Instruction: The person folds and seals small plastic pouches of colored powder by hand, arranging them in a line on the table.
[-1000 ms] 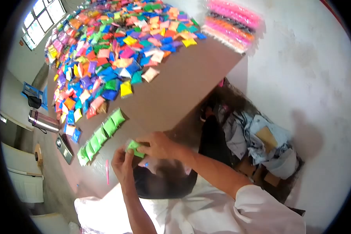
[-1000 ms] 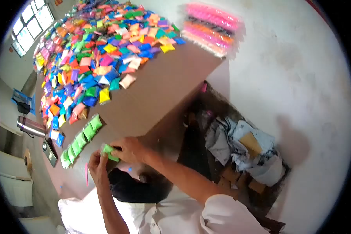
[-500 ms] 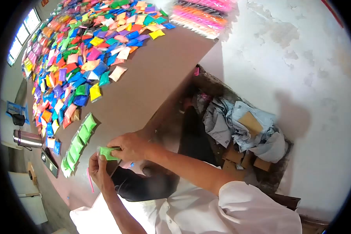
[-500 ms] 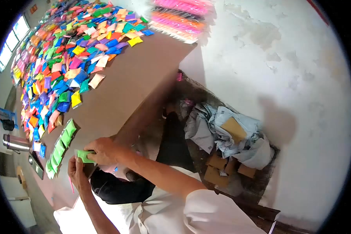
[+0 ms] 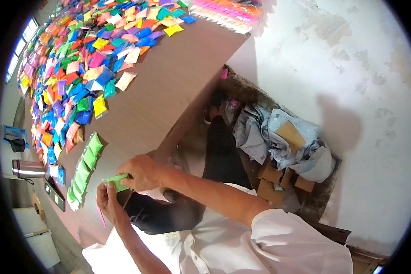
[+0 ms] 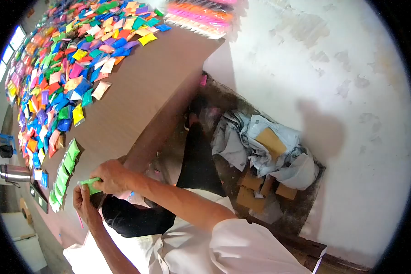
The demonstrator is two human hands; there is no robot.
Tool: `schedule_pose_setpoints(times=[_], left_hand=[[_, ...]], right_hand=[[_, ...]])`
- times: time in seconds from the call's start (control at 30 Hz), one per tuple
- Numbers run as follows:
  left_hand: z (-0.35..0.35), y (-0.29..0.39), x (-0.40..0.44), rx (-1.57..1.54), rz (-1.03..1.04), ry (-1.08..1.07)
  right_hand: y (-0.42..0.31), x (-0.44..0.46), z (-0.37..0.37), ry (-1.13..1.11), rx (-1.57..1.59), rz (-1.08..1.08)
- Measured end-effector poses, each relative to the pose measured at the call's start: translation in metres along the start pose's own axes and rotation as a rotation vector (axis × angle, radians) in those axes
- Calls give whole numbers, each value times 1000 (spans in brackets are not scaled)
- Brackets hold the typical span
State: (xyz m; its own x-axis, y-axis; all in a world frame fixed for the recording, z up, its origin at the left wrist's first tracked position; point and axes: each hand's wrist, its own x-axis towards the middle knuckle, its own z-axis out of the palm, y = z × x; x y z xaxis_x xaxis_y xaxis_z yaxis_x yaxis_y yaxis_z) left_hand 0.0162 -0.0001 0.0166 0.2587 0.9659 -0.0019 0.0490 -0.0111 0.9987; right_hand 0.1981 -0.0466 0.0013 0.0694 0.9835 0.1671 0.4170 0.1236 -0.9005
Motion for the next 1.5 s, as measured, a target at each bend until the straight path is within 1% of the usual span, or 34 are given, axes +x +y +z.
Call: schedule_pose_setpoints(times=[0.03, 0.17, 0.23, 0.4, 0.5, 0.53, 0.63, 0.67, 0.73, 0.87, 0.93, 0.97, 1.03, 1.17, 1.23, 1.4, 1.47, 1.5], left_hand=[[3, 3, -1, 31, -12, 37], [-6, -8, 2, 105, 1, 11], [-10, -12, 3, 82, 46, -37], [-15, -19, 5, 84, 30, -10], [-8, -6, 2, 88, 4, -19], [-5, -3, 1, 82, -14, -27], [-4, -3, 0, 17, -57, -40], [-7, -6, 1, 16, -59, -40], [-15, -15, 6, 33, 0, -103], [-19, -21, 7, 37, 37, -66], [-20, -17, 7, -5, -36, -76], [-18, -15, 7, -4, -37, -76], [-10, -10, 5, 68, 29, -46], [-2, -2, 1, 30, 20, -13], [-14, -14, 7, 36, 20, -85], [-15, -15, 5, 42, 24, -109], [-14, -14, 4, 56, 25, -112], [-14, -14, 4, 55, 13, -115]], right_hand=[[2, 0, 2, 4, -8, -14], [6, 1, 8, 22, -61, -67], [5, 0, 6, 9, -59, -55], [-2, -1, -2, -32, 13, 20], [7, 2, 6, -14, 81, 51], [9, 4, 8, 39, 68, 24], [12, 4, 14, 105, 67, 2], [11, 4, 13, 118, 78, 6], [9, 4, 13, 115, 63, -5], [5, 2, 8, 106, 53, -34], [6, 3, 7, 95, 42, -36], [7, 3, 7, 85, 30, -39], [8, 3, 7, 93, 60, -14], [11, 5, 11, 132, 103, 2], [10, 4, 9, 126, 102, 0], [1, 2, 3, 105, 104, 28], [3, 4, 6, 171, 83, -36], [5, 4, 7, 172, 84, -35]])
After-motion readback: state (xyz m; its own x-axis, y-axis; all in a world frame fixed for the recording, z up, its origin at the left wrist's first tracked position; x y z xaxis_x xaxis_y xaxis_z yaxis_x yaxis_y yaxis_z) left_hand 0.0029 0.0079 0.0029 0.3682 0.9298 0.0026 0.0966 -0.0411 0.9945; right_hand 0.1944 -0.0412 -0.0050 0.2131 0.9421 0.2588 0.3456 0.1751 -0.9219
